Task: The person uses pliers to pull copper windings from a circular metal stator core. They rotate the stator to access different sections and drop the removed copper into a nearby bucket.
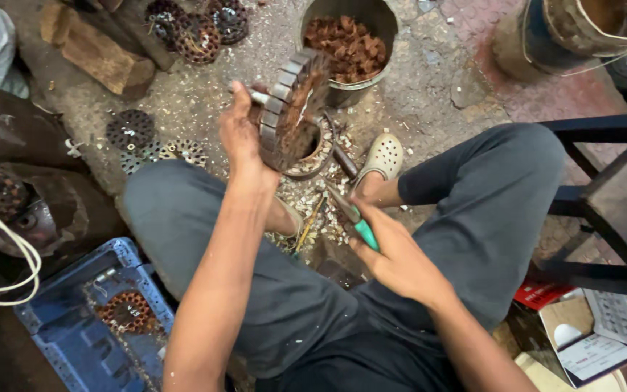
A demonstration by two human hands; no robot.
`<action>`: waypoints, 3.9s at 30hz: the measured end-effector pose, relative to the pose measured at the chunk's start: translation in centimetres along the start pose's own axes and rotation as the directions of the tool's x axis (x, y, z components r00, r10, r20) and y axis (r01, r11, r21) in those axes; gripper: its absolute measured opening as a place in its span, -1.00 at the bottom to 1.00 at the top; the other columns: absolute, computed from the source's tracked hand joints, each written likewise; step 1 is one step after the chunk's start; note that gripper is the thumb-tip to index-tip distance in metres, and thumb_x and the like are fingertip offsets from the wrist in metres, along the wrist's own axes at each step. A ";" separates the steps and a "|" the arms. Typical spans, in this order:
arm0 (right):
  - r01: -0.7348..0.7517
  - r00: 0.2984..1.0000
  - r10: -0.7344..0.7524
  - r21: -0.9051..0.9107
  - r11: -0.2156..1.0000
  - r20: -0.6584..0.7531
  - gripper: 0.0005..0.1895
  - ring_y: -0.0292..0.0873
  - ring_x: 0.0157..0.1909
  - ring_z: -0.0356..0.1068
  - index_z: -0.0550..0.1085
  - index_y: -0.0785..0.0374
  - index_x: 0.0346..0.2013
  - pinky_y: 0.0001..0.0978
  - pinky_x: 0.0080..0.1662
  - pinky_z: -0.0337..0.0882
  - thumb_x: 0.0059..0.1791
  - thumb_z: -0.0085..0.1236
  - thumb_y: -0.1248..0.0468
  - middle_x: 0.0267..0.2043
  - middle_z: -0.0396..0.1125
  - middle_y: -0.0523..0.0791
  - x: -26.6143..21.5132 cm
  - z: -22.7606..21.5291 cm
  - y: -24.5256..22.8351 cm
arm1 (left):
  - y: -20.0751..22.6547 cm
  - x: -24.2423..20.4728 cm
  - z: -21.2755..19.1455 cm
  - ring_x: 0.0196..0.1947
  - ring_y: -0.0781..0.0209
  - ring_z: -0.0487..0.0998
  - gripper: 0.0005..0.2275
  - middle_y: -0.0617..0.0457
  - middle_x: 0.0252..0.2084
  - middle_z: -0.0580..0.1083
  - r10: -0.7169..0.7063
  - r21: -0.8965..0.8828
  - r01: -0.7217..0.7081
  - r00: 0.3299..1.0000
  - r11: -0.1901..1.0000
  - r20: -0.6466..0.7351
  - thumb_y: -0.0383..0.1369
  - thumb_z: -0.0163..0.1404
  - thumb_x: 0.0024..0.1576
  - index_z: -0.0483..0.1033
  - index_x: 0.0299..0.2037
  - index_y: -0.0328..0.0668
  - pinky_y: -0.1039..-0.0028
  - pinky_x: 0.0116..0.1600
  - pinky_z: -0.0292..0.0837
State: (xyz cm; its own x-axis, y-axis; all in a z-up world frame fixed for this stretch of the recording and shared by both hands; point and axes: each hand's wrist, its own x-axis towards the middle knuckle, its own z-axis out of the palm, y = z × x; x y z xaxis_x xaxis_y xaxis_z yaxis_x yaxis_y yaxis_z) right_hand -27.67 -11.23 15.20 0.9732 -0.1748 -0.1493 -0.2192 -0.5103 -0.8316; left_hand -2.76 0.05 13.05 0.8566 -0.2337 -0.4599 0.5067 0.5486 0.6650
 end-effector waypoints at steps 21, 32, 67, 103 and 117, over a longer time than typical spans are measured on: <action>-0.051 0.995 0.000 -0.497 0.866 -0.102 -0.47 0.09 0.03 0.33 0.35 0.29 0.18 -0.05 -0.15 0.39 -0.04 0.17 0.18 -0.04 0.33 0.01 7.7 -2.5 -11.8 | 1.6 -0.4 -0.6 -0.35 0.06 0.62 -0.62 -0.12 -0.22 0.54 0.200 -0.275 -0.152 0.968 0.949 0.154 -0.05 0.05 0.23 0.47 -0.14 -0.30 0.13 -0.27 0.65; -0.031 0.998 -0.003 -0.592 0.805 -0.056 -0.49 0.12 0.08 0.32 0.34 0.27 0.17 -0.02 -0.15 0.41 -0.07 0.15 0.26 -0.03 0.32 0.03 8.3 -3.0 -12.7 | 1.7 0.5 -1.4 -0.31 0.10 0.60 -0.67 -0.08 -0.23 0.52 0.185 -0.353 -0.128 0.974 0.927 0.134 -0.09 0.02 0.27 0.46 -0.15 -0.27 0.19 -0.20 0.60; 0.129 0.925 0.082 -0.508 0.851 0.372 -0.59 0.30 -0.37 0.43 0.37 0.27 -0.12 0.13 -0.28 0.38 -0.26 0.14 0.34 -0.53 0.38 0.16 15.6 -6.3 -11.2 | 0.7 3.6 -2.8 -0.29 0.09 0.62 -0.66 -0.06 -0.24 0.53 0.156 -0.314 -0.146 0.988 0.938 0.008 -0.06 0.04 0.27 0.43 -0.12 -0.23 0.20 -0.15 0.64; -0.274 0.808 0.070 0.269 0.923 0.585 -0.77 -0.32 -0.26 0.18 0.41 0.31 -0.28 -0.43 -0.18 0.27 -0.22 0.11 0.48 -0.35 0.26 -0.19 9.4 -9.0 -7.3 | 5.6 -1.8 -1.4 -0.71 0.32 0.18 -0.57 0.19 -0.72 0.25 0.297 -0.377 0.127 0.411 0.917 0.862 -0.15 -0.01 0.34 0.29 -0.62 -0.04 0.45 -0.39 0.13; 0.329 0.942 -0.266 -0.730 0.599 0.207 -0.56 0.03 -0.41 0.36 0.36 0.11 -0.16 -0.09 -0.45 0.31 -0.31 0.17 0.21 -0.39 0.32 -0.08 13.1 -7.6 -4.0 | -0.3 2.0 -6.0 -0.80 0.31 -0.11 -0.56 0.21 -0.76 0.01 0.021 -0.430 0.092 0.968 0.898 0.249 -0.24 -0.25 0.34 0.07 -0.68 0.07 0.42 -0.62 -0.16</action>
State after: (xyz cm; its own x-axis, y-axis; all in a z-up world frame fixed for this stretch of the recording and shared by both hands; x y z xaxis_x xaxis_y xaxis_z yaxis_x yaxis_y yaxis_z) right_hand -14.54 -17.95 20.62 0.9890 0.1449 -0.0302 0.1385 -0.9779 -0.1566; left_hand -1.81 4.22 8.42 0.8640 -0.4152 -0.2849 0.4920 0.8166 0.3020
